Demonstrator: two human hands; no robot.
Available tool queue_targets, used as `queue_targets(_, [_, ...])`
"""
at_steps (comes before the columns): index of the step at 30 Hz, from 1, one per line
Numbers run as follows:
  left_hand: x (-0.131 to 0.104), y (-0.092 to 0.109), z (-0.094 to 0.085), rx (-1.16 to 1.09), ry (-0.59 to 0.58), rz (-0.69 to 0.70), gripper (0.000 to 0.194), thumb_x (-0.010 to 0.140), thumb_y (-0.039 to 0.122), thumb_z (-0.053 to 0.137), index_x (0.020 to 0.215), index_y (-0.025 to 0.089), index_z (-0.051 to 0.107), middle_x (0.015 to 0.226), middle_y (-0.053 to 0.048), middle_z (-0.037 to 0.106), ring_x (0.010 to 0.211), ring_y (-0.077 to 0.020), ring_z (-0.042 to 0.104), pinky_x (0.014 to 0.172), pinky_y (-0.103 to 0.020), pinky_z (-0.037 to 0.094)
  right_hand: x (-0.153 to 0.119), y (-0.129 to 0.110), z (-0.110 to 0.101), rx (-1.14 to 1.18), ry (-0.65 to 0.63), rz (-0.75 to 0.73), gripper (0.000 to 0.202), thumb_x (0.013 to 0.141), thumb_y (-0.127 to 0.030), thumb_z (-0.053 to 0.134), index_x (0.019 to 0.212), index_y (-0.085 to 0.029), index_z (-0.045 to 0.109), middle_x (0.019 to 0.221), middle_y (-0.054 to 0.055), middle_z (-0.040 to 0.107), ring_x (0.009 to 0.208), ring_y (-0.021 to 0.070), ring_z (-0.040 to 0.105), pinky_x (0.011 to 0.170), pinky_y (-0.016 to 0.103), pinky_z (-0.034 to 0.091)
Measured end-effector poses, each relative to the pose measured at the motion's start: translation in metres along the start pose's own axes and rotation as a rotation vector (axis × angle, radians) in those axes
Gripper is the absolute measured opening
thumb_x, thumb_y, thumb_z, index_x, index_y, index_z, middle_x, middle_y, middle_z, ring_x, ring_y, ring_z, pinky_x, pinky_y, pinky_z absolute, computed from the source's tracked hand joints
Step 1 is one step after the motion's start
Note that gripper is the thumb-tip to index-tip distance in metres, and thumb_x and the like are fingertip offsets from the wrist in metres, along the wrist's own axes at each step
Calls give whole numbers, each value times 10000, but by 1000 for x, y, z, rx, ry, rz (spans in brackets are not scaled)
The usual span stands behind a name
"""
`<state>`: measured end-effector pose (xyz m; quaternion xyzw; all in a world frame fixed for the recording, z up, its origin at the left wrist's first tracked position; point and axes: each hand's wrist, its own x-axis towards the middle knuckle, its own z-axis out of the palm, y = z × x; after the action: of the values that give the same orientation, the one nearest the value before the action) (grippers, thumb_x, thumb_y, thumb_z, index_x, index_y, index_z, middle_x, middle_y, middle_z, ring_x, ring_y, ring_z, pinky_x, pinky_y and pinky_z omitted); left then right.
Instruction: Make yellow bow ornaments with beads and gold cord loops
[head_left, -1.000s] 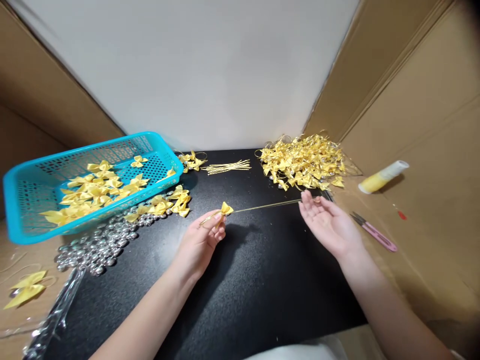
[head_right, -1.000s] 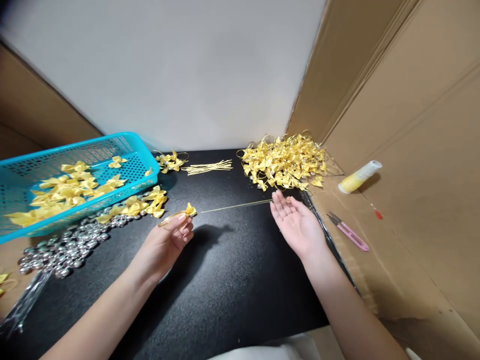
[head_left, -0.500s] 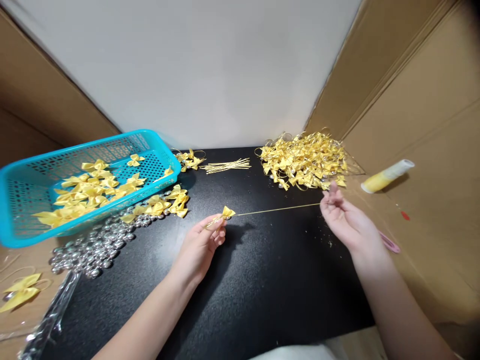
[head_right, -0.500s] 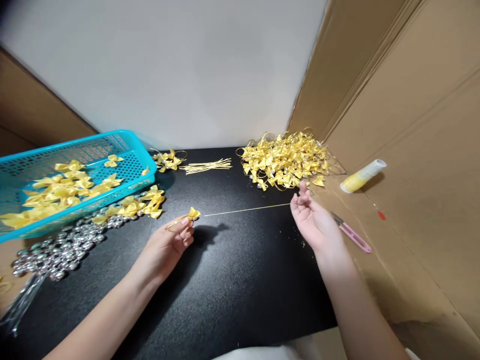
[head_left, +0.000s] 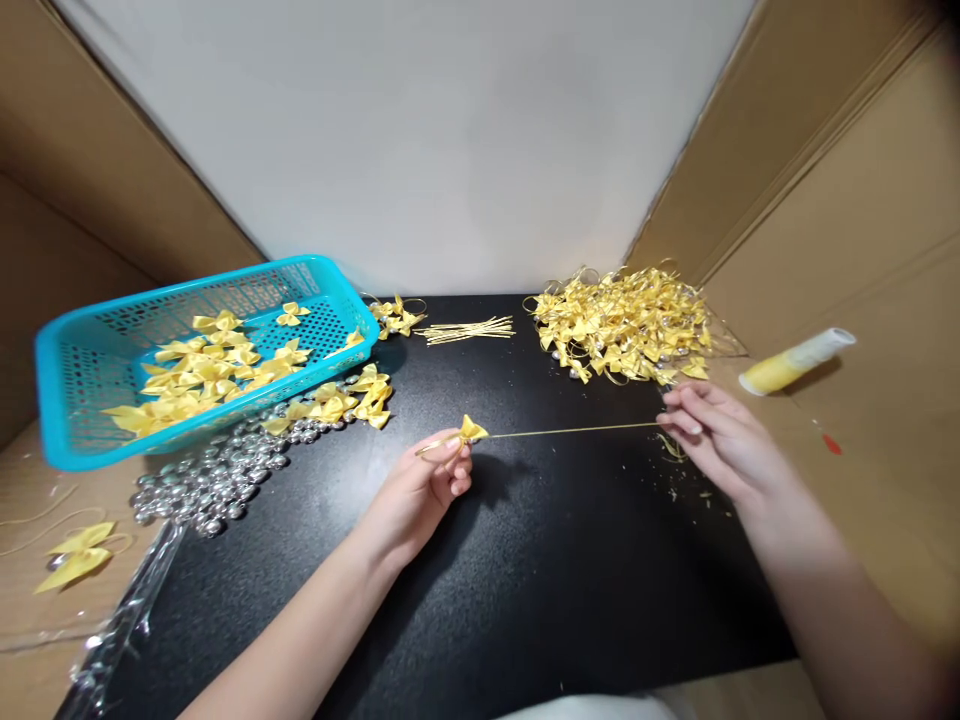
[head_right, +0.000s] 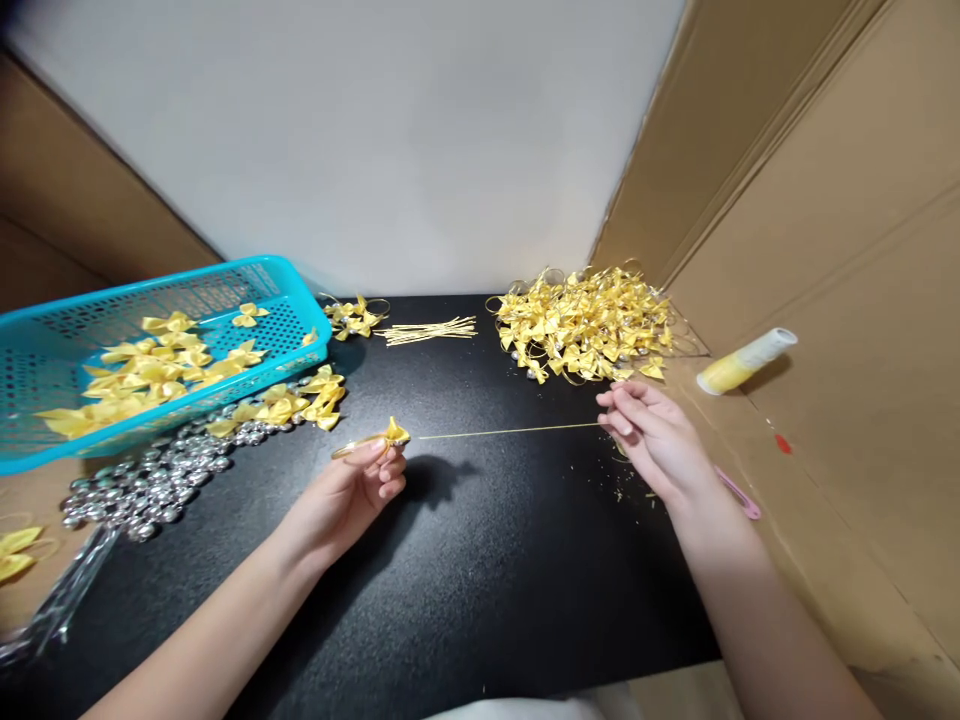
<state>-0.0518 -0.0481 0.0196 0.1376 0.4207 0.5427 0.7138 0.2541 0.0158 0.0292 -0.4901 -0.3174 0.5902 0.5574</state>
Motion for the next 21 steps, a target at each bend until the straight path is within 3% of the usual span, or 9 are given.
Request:
queue_targets(5, [-7,-6,2,57,-125,-70,216,589,200,841,644,113,652,548,26,543,474,-45,467,468,-155,394,18,10,4,-100,66,-6,153,672,-114,800,695,-155,655,646,6,709,398,5,421,559,156,506])
queue_targets(9, [-9,-7,1,109,-158,-124,185,609,194,836,655,117,673,596,-1,587,531,-63,505,489,-158,410,30,13,11,-84,73,-30,164,665,-106,803,694,-151,648,652,5,716,398,4,417,530,142,491])
queue_targets(14, [-9,-3,-1,181,-142,-85,187,660,206,824,810,140,733,953,-75,697,834,-151,648,678,-227,552,33,24,11,-103,22,-10,195,633,-173,835,731,-153,668,692,9,728,403,-3,408,548,148,499])
queue_targets(18, [-8,-1,0,115,-151,-116,222,626,234,856,750,146,694,729,-37,683,655,-116,641,567,-186,542,29,32,8,-216,-62,33,297,547,-281,882,719,-139,685,678,38,732,446,19,460,491,143,437])
queue_targets(21, [-9,2,3,65,-153,-125,256,601,221,868,732,147,661,661,-17,654,534,-78,584,462,-145,494,23,35,7,-347,-134,18,324,569,-356,865,744,-145,694,679,45,738,460,37,485,443,145,367])
